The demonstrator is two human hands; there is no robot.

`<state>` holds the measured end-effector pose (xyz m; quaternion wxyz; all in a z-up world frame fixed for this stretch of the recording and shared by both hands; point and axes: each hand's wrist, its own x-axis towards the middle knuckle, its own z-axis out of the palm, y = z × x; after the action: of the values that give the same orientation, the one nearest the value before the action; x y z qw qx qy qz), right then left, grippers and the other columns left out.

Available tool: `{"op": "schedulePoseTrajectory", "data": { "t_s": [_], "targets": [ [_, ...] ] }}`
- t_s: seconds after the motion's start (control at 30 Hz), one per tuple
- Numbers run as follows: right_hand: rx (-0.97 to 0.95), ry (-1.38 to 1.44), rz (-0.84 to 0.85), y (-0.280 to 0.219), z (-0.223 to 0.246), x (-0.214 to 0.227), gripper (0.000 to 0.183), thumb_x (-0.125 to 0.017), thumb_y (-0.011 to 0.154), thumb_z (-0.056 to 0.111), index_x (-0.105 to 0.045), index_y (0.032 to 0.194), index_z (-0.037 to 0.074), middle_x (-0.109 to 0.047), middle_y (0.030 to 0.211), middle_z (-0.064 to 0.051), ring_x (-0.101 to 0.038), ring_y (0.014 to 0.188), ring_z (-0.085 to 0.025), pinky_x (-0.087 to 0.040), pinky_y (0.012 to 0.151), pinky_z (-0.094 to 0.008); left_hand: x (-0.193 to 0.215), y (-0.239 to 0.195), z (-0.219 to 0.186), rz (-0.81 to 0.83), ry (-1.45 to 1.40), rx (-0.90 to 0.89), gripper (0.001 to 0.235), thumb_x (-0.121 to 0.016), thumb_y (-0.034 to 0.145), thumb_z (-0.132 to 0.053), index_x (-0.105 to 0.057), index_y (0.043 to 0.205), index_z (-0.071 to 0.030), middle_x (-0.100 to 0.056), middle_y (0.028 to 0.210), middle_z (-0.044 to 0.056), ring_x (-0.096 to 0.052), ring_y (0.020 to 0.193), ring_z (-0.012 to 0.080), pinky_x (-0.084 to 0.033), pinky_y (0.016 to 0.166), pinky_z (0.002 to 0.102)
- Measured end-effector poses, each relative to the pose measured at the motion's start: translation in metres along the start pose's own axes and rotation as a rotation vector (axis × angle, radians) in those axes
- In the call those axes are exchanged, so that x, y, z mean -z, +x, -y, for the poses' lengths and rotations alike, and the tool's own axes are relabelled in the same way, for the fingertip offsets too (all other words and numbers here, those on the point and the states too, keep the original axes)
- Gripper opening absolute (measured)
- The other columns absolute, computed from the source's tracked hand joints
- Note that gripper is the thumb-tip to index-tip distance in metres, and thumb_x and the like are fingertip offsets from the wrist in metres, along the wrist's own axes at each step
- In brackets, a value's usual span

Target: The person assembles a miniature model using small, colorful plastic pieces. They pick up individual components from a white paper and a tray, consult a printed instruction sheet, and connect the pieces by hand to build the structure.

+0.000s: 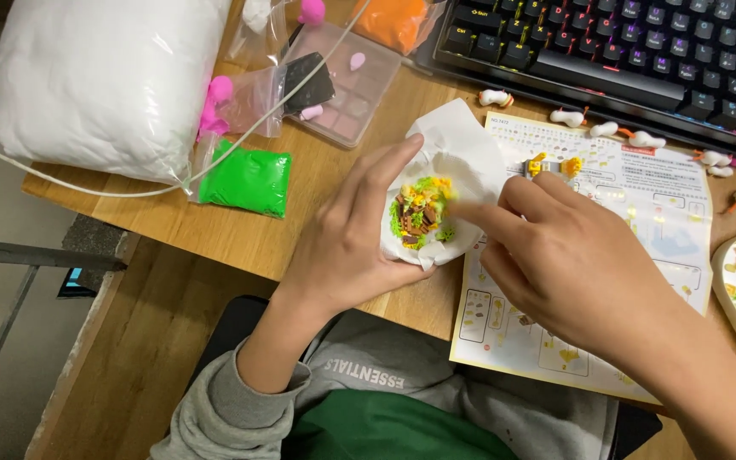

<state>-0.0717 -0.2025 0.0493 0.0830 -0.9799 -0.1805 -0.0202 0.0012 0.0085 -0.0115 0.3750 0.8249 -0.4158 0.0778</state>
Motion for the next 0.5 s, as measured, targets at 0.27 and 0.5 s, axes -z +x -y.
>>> {"op": "schedulePoseTrajectory", "data": {
  "t_s": [0.27, 0.5],
  "targets": [
    [-0.068, 0.123, -0.007, 0.000, -0.001, 0.008, 0.047, -0.050, 0.088, 0.010, -0.055, 0.135, 0.012, -0.055, 0.081, -0.008, -0.053, 0.077, -0.030, -0.044, 0.062, -0.043, 0.000, 0.000, 0.000, 0.002, -0.006, -0.001, 0.111, -0.096, 0.064, -0.027, -0.025, 0.147, -0.013, -0.046, 0.146, 0.016, -0.057, 0.130, 0.0368, -0.058, 0.096, 0.049],
    [-0.136, 0.196, 0.003, -0.016, -0.009, 0.013, 0.039, -0.050, 0.087, 0.008, -0.063, 0.123, 0.017, -0.056, 0.080, -0.006, -0.054, 0.078, -0.026, -0.042, 0.063, -0.039, 0.000, 0.001, 0.001, -0.007, 0.008, 0.000, 0.110, -0.096, 0.063, -0.028, -0.027, 0.146, -0.012, -0.046, 0.145, 0.016, -0.056, 0.131, 0.0353, -0.060, 0.088, 0.047]
  ]
}}
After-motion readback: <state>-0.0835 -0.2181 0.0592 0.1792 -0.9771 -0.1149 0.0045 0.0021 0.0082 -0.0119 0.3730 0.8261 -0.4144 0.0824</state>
